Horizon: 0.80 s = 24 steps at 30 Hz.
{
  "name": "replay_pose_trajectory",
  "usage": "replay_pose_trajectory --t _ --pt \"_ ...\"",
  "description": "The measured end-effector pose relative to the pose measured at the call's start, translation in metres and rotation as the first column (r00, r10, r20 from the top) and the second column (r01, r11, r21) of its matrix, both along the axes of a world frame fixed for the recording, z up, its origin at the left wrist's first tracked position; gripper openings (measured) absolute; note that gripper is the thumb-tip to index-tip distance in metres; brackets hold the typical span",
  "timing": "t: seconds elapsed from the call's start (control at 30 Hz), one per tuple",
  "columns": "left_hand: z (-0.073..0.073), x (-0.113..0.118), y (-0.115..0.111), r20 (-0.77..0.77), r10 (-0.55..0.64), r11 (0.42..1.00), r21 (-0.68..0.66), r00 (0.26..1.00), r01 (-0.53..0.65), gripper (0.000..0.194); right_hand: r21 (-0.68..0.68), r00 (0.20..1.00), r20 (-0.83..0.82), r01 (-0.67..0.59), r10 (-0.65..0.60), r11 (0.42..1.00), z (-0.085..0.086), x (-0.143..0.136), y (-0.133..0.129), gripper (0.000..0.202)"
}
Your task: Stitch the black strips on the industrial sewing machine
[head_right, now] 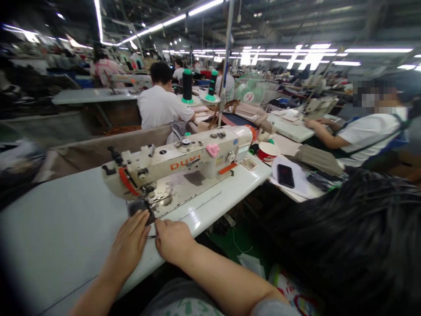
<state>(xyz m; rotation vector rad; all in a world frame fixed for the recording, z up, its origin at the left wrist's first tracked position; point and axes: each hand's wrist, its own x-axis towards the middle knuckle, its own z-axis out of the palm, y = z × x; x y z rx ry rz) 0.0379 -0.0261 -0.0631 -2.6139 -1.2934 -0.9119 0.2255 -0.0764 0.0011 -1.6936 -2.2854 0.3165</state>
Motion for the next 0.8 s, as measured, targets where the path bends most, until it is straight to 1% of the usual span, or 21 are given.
replay_pose_trajectory --t 0.1,0.17,0.27,0.37,0.53,0.63,0.8 --pt "0.009 0.005 -0.005 -0.01 0.04 0.999 -0.016 0.999 -0.04 0.039 -0.032 0.998 -0.052 0.016 -0.018 0.999 -0.002 0.002 0.002 0.029" --pt "0.014 0.008 -0.006 -0.029 0.07 0.997 -0.041 0.997 -0.071 0.038 -0.031 0.994 -0.102 0.024 -0.028 0.999 -0.006 0.004 0.004 0.03" --pt "0.02 0.01 -0.006 -0.047 0.099 0.99 -0.097 0.994 -0.103 0.038 0.02 0.984 -0.177 0.016 -0.012 1.0 -0.014 0.007 0.007 0.034" --pt "0.026 0.011 -0.005 -0.048 0.127 0.977 -0.166 0.991 -0.133 0.04 0.081 0.976 -0.218 -0.007 0.024 0.997 -0.021 0.009 0.008 0.035" --pt "0.034 0.012 0.0 -0.062 0.175 0.943 -0.276 0.983 -0.186 0.044 0.161 0.972 -0.228 -0.026 0.062 0.987 -0.028 0.012 0.008 0.033" --pt "0.038 0.012 0.006 -0.083 0.181 0.932 -0.303 0.98 -0.198 0.043 0.199 0.971 -0.228 -0.026 0.072 0.98 -0.03 0.012 0.008 0.03" --pt "0.045 0.015 0.014 -0.117 0.201 0.918 -0.324 0.973 -0.229 0.039 0.221 0.973 -0.216 -0.036 0.085 0.975 -0.031 0.012 0.008 0.029"
